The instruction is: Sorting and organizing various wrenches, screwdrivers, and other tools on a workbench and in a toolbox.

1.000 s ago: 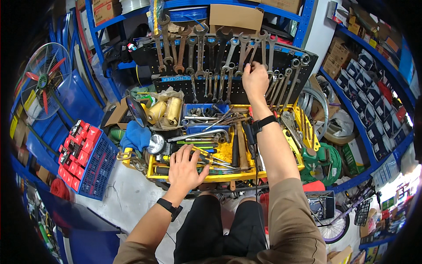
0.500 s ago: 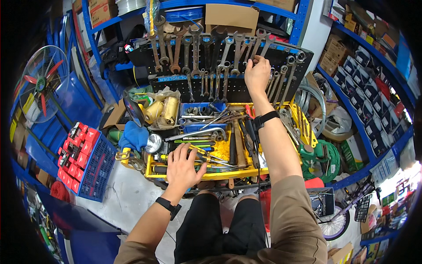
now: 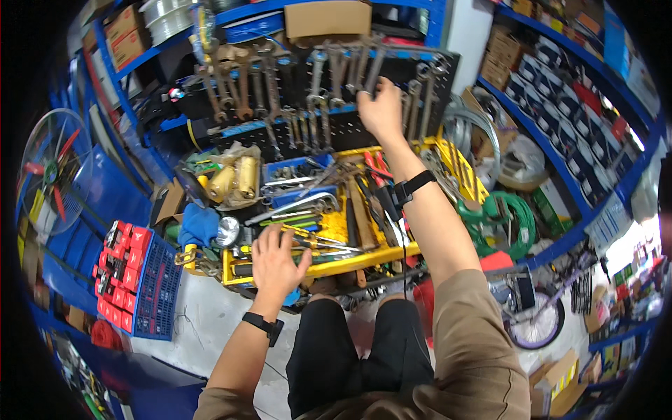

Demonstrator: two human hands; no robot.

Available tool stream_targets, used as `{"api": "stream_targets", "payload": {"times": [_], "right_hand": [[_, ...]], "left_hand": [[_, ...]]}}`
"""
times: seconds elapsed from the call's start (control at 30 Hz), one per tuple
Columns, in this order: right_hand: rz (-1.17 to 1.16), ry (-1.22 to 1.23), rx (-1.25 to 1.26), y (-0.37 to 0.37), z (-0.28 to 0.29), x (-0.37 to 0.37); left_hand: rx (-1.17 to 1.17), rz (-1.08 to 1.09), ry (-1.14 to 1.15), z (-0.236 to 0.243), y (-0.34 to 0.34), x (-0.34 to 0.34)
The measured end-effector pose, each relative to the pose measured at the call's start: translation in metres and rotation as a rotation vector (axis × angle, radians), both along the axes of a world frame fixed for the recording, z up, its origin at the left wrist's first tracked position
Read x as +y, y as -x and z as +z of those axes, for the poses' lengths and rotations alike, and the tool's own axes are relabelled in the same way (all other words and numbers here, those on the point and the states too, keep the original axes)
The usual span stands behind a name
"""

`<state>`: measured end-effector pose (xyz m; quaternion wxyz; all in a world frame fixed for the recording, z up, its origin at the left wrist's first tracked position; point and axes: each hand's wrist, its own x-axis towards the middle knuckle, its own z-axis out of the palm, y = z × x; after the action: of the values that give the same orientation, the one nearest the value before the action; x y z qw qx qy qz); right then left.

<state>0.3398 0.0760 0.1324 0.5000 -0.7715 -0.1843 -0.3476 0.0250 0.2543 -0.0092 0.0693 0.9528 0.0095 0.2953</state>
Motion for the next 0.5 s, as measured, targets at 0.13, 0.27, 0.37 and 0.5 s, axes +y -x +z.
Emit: {"api": "stream_targets", "payload": {"times": [0.13,0.27,0.37,0.5], "right_hand": [[0.241,0.212,0.050,0.125,0.002,-0.036],[0.635,0.455,0.287,0.260,-0.014,-0.127],[0.641,0.414,0.598,0.329,-0.053,-0.214],[0.089,0.312,0.759,0.386,-0.157,-0.326]], "left_hand": [[0.000,0.057,-0.071,-0.009,-0.004,0.004],[-0.086,0.011,-0.120,-0.011,-0.005,0.014],[-0.160,-0.059,-0.199,-0.008,-0.009,0.005],[-0.149,-0.097,-0.234,-0.025,-0.015,0.008]]}}
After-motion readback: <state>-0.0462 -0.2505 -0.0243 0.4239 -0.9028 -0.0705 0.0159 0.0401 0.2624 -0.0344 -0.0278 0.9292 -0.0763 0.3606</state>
